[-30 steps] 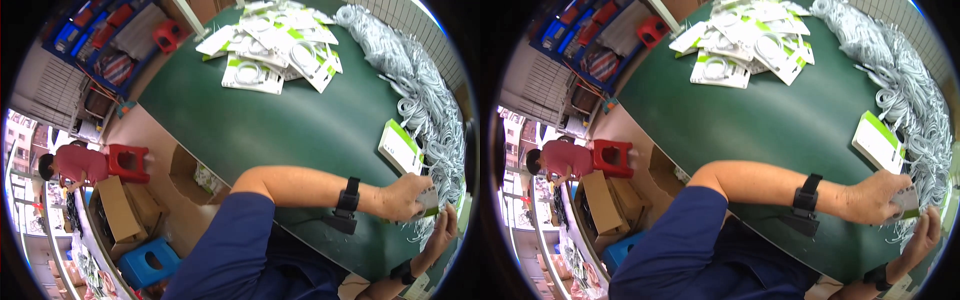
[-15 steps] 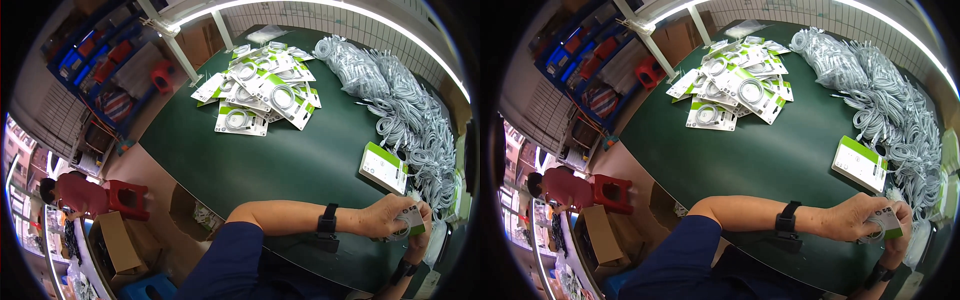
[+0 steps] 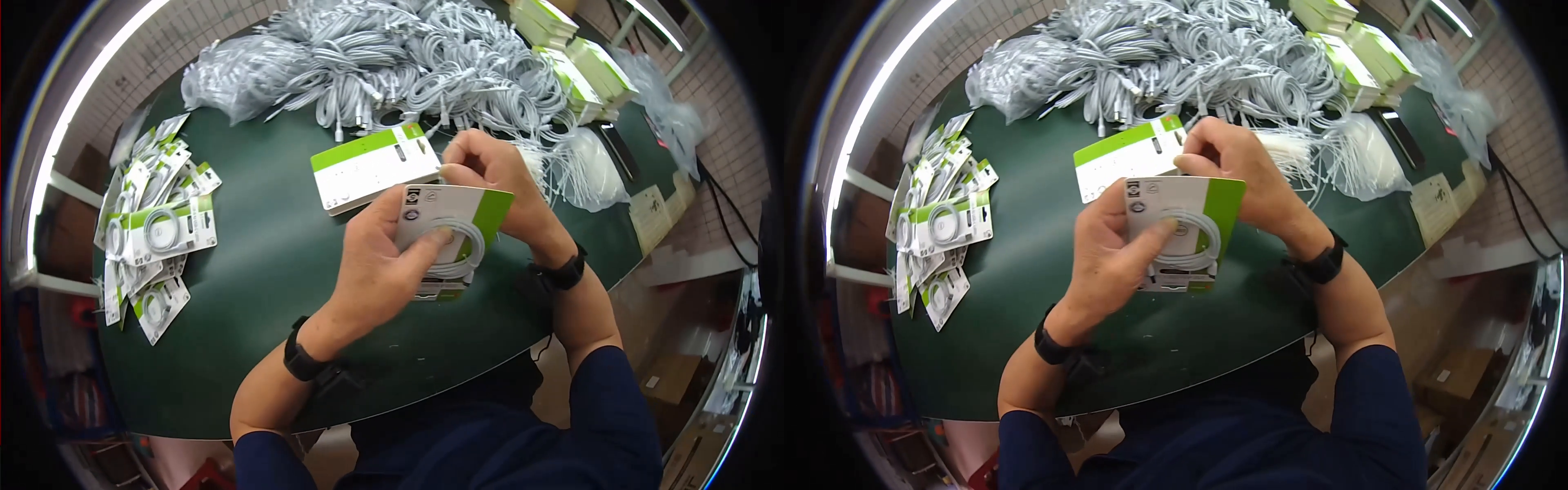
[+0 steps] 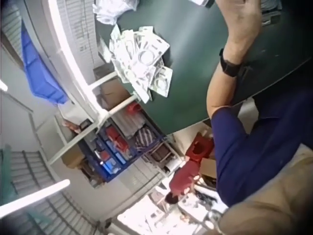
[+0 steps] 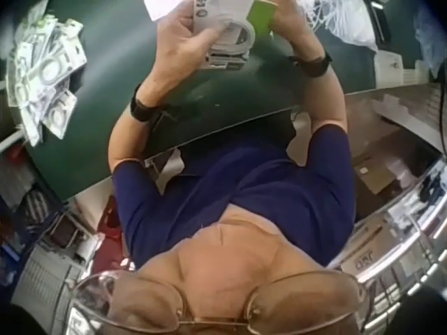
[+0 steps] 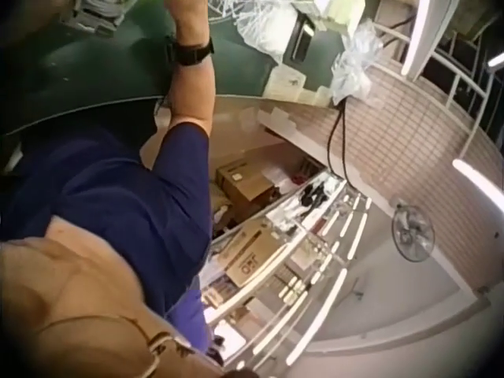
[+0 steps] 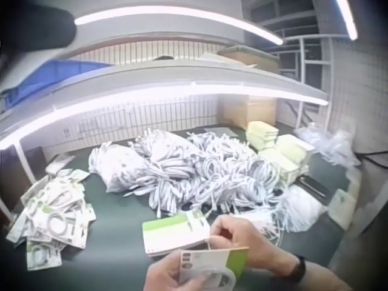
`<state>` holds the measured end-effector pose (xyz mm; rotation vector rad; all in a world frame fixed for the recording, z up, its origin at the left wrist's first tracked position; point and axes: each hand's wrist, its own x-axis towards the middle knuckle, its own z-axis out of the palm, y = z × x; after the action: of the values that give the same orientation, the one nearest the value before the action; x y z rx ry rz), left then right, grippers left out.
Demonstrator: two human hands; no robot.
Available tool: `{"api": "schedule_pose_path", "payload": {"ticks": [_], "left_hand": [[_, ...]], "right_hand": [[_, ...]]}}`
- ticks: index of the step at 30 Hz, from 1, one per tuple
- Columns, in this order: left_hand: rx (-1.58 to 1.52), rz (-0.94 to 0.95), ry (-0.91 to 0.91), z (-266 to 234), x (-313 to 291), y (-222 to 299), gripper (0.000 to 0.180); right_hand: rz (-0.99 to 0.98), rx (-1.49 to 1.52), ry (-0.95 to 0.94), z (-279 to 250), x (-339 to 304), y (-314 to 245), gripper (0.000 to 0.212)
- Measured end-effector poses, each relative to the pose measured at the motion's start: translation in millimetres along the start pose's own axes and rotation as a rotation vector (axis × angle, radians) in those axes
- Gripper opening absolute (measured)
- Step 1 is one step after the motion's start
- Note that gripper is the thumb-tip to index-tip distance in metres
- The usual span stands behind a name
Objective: The person packages a cable by placing it onto a card and threading a zip tie through the card and around the cable. They pull the zip tie tight by hand and set the packaged cable aside to repeat the process.
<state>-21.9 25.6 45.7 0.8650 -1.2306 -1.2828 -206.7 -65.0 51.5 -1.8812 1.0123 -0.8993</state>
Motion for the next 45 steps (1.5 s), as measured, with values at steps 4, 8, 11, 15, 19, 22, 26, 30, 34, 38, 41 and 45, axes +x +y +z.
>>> {"api": "schedule_pose_path", "payload": {"ticks": [4, 8, 11, 15, 19, 22, 26, 30, 34, 38, 41, 45], "left_hand": [[0.003, 0.019, 0.033, 13, -2, 4, 0.029], [0.14, 0.067, 0.063, 13, -5, -3, 0.029], [0.152, 0.058, 0.112, 19, -6, -5, 0.028], [0.046, 0.055, 0.177, 17, 7, -7, 0.026], [-0.037, 0.056, 0.224, 9, 7, -11, 0.025], [-0.071, 0.071, 0.275, -2, 15, -12, 0.025], [-0.116, 0.051, 0.323, -14, 24, -12, 0.025], [-0.087, 0.118, 0.356, -6, 28, -5, 0.025], [0.345, 0.446, 0.372, -4, 22, 8, 0.03], [1.169, 0.745, 0.149, -1, 11, 14, 0.038], [1.245, 0.73, 0.046, 12, 5, 13, 0.042], [1.312, 0.764, 0.002, 9, 11, 7, 0.038]], "right_hand": [[-0.012, 0.139, -0.011, 0, -10, 6, 0.013], [-0.121, 0.082, -0.003, 6, -13, 11, 0.014], [-0.188, 0.01, 0.019, 7, -14, 14, 0.015], [-0.307, -0.097, 0.194, 7, -8, 13, 0.012], [-0.025, 0.223, 0.168, 6, -7, 9, 0.015], [0.01, 0.501, 0.107, 6, -15, 9, 0.027], [0.008, 0.345, -0.191, 19, -31, 0, 0.035], [-0.104, 0.161, -0.071, 34, -29, -6, 0.038], [-0.013, 0.481, -0.046, 24, -25, -7, 0.04], [-0.051, 0.462, 0.098, 24, -24, -4, 0.038], [-0.074, 0.416, 0.134, 27, -30, -6, 0.036], [-0.081, 0.419, 0.154, 29, -28, 1, 0.035]]}}
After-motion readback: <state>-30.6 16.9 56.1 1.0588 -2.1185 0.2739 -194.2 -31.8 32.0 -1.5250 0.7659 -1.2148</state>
